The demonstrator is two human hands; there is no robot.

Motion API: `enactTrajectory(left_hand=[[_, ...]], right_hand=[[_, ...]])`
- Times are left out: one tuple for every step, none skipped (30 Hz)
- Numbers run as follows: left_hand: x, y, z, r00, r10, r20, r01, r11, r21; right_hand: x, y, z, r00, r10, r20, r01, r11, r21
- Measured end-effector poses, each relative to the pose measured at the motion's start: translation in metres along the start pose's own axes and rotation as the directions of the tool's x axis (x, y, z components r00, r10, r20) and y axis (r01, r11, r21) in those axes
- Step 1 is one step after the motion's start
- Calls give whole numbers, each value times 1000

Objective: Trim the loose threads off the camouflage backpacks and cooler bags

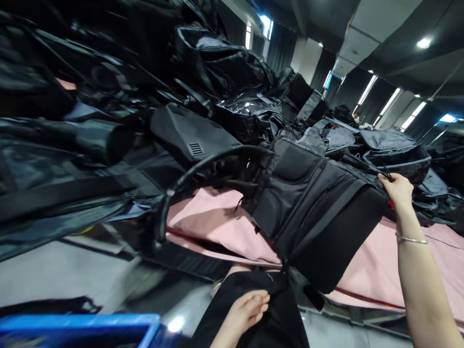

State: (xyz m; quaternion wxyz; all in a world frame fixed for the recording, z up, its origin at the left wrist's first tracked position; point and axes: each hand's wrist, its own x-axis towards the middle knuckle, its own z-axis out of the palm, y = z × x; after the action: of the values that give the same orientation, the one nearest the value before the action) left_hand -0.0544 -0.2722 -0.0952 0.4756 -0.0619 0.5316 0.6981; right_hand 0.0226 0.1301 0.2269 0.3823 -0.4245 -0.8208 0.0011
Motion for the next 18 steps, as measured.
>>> enactTrajectory(left_hand=[[2,0,6,999,-22,29,22,1000,5],[4,2,12,997,-44,68,44,999,8],[6,4,20,991,-66,113,66,998,4],[8,6,29,982,-97,161,100,995,-13],[10,9,39,970,-132,205,144,989,-43],[12,12,50,956,-168,240,191,979,-77],[15,15,61,942,-203,267,239,965,-110],[19,17,71,930,-235,284,282,949,-139],[24,19,81,922,-257,290,312,935,-166],[28,20,89,923,-261,281,322,926,-197],[34,21,95,934,-248,258,310,921,-237],[39,23,99,948,-226,223,285,913,-290],[44,25,99,964,-196,180,249,903,-351],[47,28,97,978,-161,135,203,889,-411],[50,33,92,987,-127,95,157,872,-464],[52,38,84,993,-100,63,118,853,-508],[51,44,73,996,-80,38,88,836,-542],[50,51,60,998,-65,15,62,820,-570]], right_hand=[[3,11,0,999,31,12,-31,999,-9],[4,20,0,999,50,17,-50,999,-14],[4,27,0,999,41,22,-41,999,-11],[4,31,-1,999,28,22,-28,1000,-7],[3,33,-2,1000,19,22,-19,1000,-2],[2,34,-2,1000,11,22,-11,1000,2],[1,34,-3,1000,5,21,-5,1000,6],[0,33,-3,1000,0,19,0,1000,9],[-2,32,-2,1000,-3,15,2,1000,11],[-3,32,-2,1000,-5,12,5,1000,14],[-3,32,-1,1000,-7,8,6,1000,16],[-4,32,0,1000,-8,3,8,1000,18],[-4,32,0,1000,-8,-1,8,1000,17],[-4,33,1,1000,-8,-3,8,1000,16],[-4,34,2,1000,-8,-6,9,1000,14],[-4,36,3,1000,-9,-8,9,1000,10],[-3,37,3,1000,-9,-10,9,1000,5],[-2,38,5,1000,-10,-13,10,1000,0]])
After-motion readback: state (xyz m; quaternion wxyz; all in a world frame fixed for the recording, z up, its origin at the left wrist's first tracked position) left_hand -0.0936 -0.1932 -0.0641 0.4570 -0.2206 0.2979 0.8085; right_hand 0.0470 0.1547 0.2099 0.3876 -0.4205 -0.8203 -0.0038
